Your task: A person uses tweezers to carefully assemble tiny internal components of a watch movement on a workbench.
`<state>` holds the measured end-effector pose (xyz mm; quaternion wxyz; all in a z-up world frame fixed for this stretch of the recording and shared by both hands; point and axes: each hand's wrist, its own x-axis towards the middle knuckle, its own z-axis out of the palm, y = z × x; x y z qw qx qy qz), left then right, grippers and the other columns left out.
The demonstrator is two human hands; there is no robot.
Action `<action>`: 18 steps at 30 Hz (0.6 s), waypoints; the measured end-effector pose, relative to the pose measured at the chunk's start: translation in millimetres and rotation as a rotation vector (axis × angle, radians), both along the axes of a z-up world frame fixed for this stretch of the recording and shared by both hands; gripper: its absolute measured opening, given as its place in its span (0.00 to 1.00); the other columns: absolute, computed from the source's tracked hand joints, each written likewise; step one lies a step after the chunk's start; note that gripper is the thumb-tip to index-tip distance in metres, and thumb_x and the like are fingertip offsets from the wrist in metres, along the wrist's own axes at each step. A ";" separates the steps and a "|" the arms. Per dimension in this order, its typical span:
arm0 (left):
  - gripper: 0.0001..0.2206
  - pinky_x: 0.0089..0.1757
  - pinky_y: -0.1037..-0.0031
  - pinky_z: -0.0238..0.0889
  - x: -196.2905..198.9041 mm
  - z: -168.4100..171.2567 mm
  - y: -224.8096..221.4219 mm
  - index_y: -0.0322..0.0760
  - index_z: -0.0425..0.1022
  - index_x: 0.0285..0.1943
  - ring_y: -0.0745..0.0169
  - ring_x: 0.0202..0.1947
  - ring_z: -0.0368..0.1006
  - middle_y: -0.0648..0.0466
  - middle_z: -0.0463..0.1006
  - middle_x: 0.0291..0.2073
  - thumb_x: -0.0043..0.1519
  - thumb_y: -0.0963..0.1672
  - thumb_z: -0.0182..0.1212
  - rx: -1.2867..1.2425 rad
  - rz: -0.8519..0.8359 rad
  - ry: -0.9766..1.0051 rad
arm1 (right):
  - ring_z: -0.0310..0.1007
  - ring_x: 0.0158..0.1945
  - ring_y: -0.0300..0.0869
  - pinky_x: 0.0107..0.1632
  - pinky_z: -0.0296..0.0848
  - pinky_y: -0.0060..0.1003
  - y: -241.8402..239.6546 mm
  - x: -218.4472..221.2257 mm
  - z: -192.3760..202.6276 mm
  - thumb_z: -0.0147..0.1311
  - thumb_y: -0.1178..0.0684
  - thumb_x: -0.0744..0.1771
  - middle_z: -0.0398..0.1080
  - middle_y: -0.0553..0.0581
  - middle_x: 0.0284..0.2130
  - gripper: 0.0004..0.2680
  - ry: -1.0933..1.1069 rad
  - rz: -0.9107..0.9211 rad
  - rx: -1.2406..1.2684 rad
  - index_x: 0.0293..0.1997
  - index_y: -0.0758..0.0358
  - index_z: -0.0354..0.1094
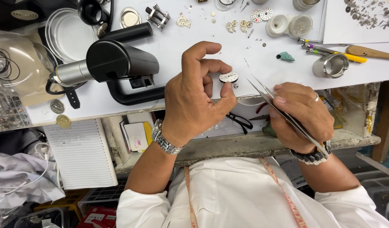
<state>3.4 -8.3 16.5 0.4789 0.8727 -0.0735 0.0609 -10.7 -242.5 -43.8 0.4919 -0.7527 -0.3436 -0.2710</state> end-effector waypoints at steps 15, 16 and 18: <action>0.26 0.26 0.80 0.61 -0.3 2.2 -3.7 0.42 0.55 0.62 0.76 0.18 0.61 0.63 0.83 0.42 0.56 0.41 0.62 0.026 -0.007 0.004 | 0.73 0.36 0.62 0.45 0.82 0.55 -3.1 7.2 5.6 0.53 0.72 0.65 0.71 0.73 0.33 0.05 -0.073 0.100 -0.046 0.44 0.79 0.67; 0.26 0.26 0.80 0.61 -0.4 1.7 -4.0 0.42 0.55 0.62 0.76 0.18 0.61 0.63 0.83 0.42 0.56 0.41 0.62 0.028 -0.007 0.003 | 0.73 0.36 0.62 0.45 0.82 0.55 -2.9 7.0 6.1 0.53 0.72 0.65 0.71 0.73 0.33 0.05 -0.074 0.100 -0.044 0.44 0.79 0.67; 0.26 0.26 0.80 0.61 -0.6 1.2 -4.2 0.42 0.55 0.62 0.75 0.18 0.60 0.64 0.83 0.42 0.56 0.41 0.62 0.028 -0.008 -0.005 | 0.73 0.36 0.61 0.46 0.82 0.55 -2.1 6.7 7.6 0.54 0.72 0.66 0.71 0.73 0.33 0.05 -0.066 0.103 -0.041 0.44 0.79 0.67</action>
